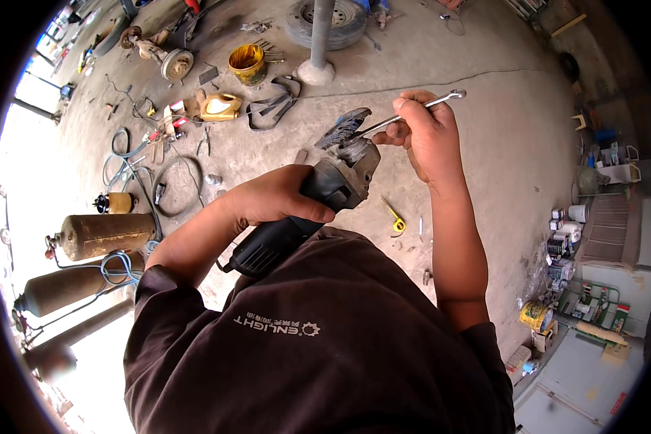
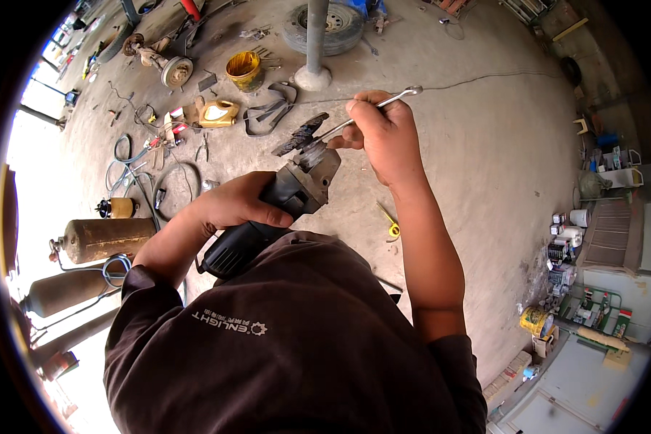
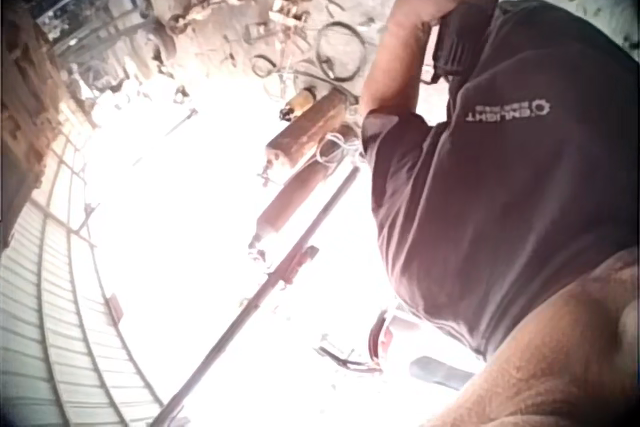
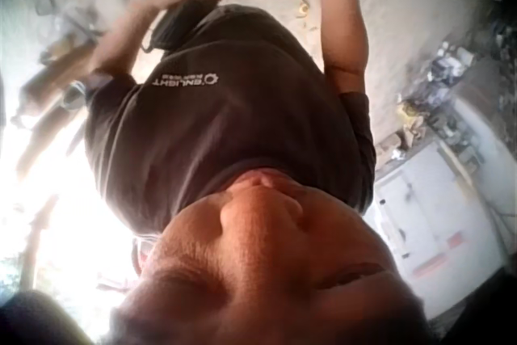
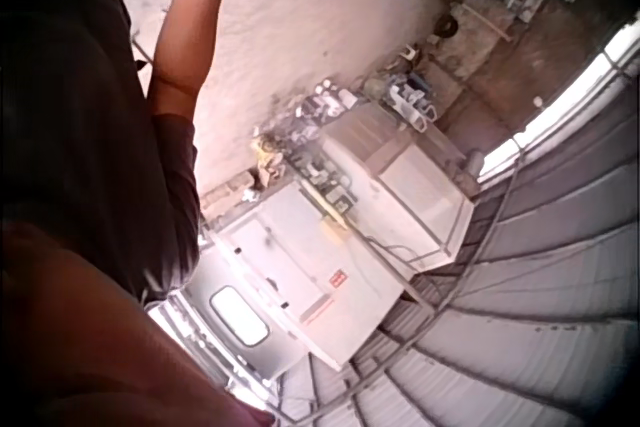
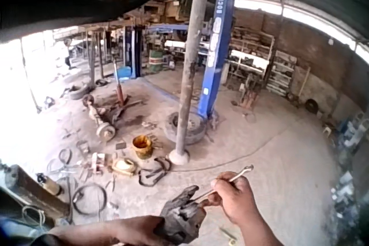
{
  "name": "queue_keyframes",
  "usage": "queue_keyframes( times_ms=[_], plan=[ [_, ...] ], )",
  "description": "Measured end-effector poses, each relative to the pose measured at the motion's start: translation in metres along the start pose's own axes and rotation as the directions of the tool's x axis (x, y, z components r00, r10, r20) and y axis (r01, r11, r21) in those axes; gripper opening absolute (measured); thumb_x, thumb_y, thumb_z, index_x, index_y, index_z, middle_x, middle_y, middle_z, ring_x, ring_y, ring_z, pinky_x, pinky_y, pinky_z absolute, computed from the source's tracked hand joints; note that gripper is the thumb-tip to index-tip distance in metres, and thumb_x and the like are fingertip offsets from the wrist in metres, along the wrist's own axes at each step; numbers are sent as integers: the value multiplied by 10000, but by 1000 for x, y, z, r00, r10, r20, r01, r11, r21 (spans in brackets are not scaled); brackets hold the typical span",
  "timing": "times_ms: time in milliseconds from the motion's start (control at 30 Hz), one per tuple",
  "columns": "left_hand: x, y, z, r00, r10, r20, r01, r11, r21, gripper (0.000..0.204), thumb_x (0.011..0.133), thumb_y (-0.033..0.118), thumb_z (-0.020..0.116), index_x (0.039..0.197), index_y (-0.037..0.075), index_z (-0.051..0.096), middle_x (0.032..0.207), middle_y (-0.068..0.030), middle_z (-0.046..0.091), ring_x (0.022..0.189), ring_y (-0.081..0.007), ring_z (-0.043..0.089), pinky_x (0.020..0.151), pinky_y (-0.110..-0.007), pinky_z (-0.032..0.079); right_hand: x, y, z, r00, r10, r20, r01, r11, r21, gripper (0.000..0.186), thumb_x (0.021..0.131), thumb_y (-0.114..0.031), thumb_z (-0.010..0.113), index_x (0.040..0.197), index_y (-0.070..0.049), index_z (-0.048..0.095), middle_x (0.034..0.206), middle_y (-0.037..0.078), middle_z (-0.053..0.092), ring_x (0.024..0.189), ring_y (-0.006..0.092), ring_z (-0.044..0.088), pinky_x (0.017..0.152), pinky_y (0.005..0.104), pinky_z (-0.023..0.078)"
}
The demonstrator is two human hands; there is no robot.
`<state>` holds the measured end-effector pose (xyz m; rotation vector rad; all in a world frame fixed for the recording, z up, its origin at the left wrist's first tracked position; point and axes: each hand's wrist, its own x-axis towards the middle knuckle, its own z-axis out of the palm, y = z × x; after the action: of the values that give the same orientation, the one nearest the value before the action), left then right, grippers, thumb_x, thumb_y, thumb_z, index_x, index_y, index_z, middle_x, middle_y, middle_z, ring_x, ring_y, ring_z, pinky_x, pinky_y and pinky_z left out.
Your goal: The person disassembles an angle grinder, removes the grinding disc, and uses a hammer to tap a component. They then reassemble the grinder, attach a new wire brush disc, and tighten it with a wrench.
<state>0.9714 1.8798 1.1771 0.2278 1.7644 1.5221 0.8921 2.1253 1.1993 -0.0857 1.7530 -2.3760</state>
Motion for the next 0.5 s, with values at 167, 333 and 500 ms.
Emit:
queue_keyframes(
  times_ms=[167,333,500],
  plan=[
    [-11,1,24,1000,5,-5,-5,999,-33,701,809,379,871,1277,-71,606,1094,-81,682,1028,-165,607,938,-309,478,-9,4,-18,999,8,46,-11,997,71,117,980,-121,638,1063,-44,610,830,14,616,679,126,655,700,457,653],
    [-22,5,42,999,-18,-26,16,996,-89,688,826,393,851,1273,-71,608,1101,-85,682,1034,-167,608,942,-313,480,-15,15,-26,995,15,94,-28,990,139,100,985,-126,633,1053,-55,613,812,16,632,675,128,660,704,440,654],
    [-23,-7,47,995,-12,-96,8,999,-45,679,835,372,842,1285,-72,593,1102,-90,678,1035,-169,606,945,-312,475,-43,20,-12,969,-206,135,213,976,-36,80,1018,-39,582,1077,1,618,835,29,612,704,109,659,697,387,655]
  ],
)
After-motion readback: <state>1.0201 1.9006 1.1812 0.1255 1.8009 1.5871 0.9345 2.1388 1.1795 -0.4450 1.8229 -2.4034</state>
